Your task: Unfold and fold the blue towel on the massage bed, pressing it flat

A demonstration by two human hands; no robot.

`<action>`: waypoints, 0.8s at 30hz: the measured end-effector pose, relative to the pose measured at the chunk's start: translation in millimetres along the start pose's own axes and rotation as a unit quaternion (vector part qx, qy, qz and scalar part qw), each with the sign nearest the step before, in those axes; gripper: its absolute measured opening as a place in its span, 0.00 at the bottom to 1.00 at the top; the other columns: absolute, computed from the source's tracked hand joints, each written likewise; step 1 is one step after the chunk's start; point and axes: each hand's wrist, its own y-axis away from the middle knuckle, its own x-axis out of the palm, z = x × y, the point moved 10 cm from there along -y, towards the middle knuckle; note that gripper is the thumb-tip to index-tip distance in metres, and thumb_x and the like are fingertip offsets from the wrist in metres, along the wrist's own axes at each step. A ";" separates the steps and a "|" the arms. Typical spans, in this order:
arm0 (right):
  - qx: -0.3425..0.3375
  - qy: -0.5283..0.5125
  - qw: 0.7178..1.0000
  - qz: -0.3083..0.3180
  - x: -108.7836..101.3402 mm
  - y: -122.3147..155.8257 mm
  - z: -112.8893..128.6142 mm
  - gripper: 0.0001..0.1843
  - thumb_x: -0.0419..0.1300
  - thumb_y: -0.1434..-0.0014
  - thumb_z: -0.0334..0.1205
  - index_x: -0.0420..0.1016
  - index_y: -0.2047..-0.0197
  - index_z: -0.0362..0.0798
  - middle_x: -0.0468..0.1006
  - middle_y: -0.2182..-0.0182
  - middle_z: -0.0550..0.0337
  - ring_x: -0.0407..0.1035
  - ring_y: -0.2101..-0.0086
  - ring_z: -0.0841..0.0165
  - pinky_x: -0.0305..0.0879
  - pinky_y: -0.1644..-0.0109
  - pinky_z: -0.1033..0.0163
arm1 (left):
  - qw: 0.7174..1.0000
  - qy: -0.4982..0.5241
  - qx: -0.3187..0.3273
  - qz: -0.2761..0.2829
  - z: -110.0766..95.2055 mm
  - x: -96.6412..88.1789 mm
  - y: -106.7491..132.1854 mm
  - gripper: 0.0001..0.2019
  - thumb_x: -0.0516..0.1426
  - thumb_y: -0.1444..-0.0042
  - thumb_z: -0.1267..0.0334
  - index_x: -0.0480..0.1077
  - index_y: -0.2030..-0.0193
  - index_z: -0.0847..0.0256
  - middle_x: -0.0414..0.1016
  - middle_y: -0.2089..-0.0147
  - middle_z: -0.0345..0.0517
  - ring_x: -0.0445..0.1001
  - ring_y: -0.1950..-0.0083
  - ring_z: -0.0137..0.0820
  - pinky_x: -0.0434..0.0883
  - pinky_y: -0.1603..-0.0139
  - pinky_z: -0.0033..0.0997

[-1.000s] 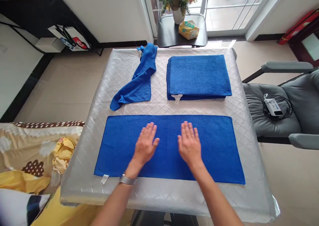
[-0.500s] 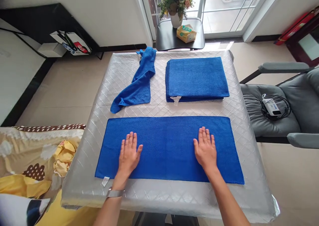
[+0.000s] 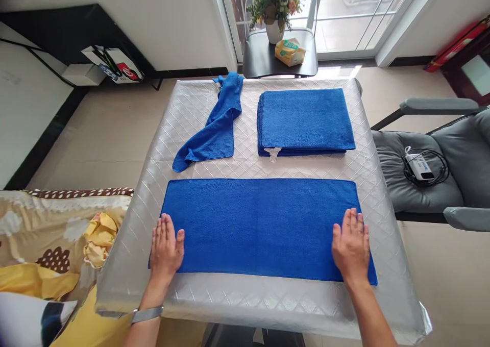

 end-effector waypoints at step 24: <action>-0.078 -0.013 0.996 0.048 14.5 57.1 28.3 0.37 0.41 0.26 0.45 0.30 0.21 0.46 0.50 0.25 0.46 0.43 0.26 0.55 0.45 0.25 0.40 | 0.999 -0.014 -0.026 0.040 22.1 12.2 51.1 0.34 0.39 0.27 0.48 0.33 0.21 0.59 0.42 0.20 0.58 0.40 0.20 0.47 0.46 0.23 0.63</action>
